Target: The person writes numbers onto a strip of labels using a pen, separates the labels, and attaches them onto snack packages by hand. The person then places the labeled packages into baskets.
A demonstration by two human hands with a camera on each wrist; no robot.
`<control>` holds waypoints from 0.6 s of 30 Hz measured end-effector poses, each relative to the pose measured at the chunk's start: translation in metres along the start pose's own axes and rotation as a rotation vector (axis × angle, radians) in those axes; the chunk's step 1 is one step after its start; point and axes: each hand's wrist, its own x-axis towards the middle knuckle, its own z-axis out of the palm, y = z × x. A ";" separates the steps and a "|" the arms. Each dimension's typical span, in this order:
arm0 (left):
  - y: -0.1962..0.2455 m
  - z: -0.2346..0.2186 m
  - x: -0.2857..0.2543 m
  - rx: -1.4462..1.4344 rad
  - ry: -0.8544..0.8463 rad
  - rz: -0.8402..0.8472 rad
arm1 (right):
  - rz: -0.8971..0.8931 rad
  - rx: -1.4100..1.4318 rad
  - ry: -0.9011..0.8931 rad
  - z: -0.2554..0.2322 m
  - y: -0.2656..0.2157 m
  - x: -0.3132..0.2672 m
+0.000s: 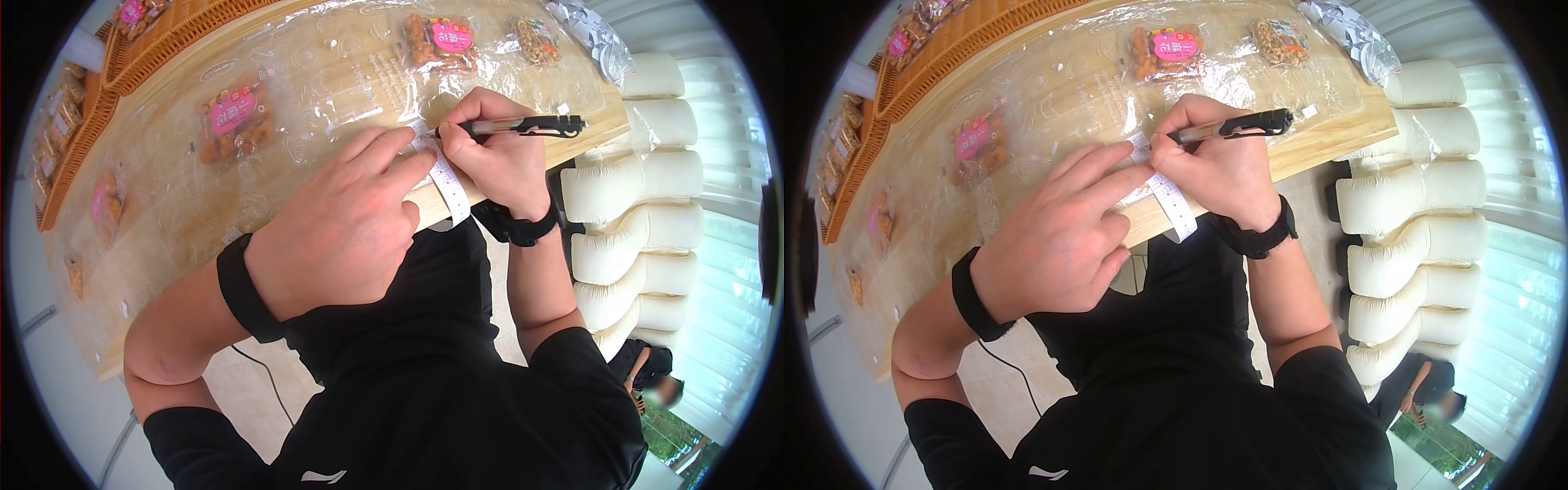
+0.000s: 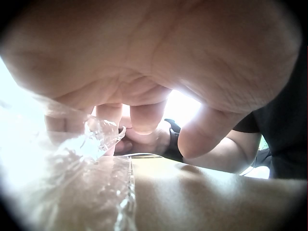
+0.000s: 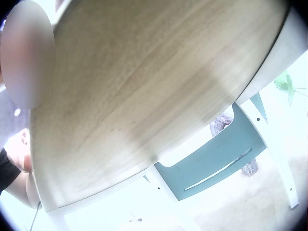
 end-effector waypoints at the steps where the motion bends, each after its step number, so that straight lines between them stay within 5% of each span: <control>1: 0.000 0.000 0.000 0.000 0.000 0.000 | -0.001 0.005 -0.001 0.000 0.000 0.000; 18: 0.000 -0.001 0.000 -0.001 -0.001 0.000 | 0.024 -0.002 0.026 0.000 -0.003 0.000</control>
